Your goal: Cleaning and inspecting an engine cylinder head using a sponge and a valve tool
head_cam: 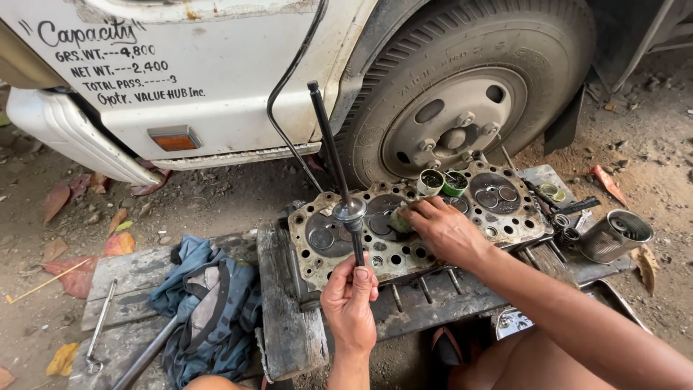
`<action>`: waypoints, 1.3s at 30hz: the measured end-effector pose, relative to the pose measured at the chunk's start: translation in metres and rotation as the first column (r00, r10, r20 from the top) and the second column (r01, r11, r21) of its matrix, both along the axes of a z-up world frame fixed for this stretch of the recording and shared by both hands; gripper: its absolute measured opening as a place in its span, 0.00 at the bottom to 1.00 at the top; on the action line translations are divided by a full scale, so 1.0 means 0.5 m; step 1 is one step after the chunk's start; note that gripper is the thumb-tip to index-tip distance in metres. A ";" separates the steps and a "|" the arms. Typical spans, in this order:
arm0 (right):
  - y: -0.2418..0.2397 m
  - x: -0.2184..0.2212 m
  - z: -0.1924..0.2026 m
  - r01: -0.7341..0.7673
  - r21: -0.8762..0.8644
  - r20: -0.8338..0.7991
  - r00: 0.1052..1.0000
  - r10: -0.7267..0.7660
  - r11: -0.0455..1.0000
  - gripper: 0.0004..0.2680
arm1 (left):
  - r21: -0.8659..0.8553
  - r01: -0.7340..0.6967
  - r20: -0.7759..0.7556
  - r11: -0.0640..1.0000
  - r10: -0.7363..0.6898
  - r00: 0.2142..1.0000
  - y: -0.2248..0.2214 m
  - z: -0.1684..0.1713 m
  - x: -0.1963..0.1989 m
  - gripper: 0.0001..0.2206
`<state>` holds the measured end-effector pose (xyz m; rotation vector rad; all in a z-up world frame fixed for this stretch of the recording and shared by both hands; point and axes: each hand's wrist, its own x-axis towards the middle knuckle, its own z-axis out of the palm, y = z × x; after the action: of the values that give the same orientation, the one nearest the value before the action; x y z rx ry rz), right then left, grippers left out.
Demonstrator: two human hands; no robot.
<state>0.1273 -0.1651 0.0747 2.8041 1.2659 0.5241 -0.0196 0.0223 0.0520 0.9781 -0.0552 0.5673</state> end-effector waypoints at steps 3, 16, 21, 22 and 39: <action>0.009 0.007 -0.025 -0.016 0.089 0.070 0.997 0.010 0.996 0.14 | 0.012 0.004 -0.004 1.000 -0.003 1.000 -0.004 0.005 -0.004 0.12; 0.017 0.030 -0.036 0.181 -0.339 -0.021 0.980 -0.200 0.923 0.10 | 0.005 -0.009 -0.012 1.000 0.009 1.000 -0.010 0.003 -0.013 0.11; 0.051 0.023 -0.024 0.269 -0.248 -0.131 0.942 -0.307 0.931 0.08 | 0.004 -0.023 -0.010 1.000 0.023 1.000 0.003 0.015 -0.022 0.11; 0.058 0.025 -0.023 0.319 -0.183 -0.222 0.908 -0.355 0.930 0.07 | 0.006 -0.025 -0.019 1.000 0.025 1.000 0.005 0.018 -0.025 0.12; -0.072 -0.002 0.041 0.737 0.244 -0.760 0.549 -0.348 0.630 0.16 | 0.008 -0.017 -0.024 1.000 0.017 1.000 -0.006 -0.002 -0.015 0.11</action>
<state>0.1264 -0.2013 0.0951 3.8062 0.0093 -0.2430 -0.0272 0.0193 0.0509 0.9933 -0.0277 0.5713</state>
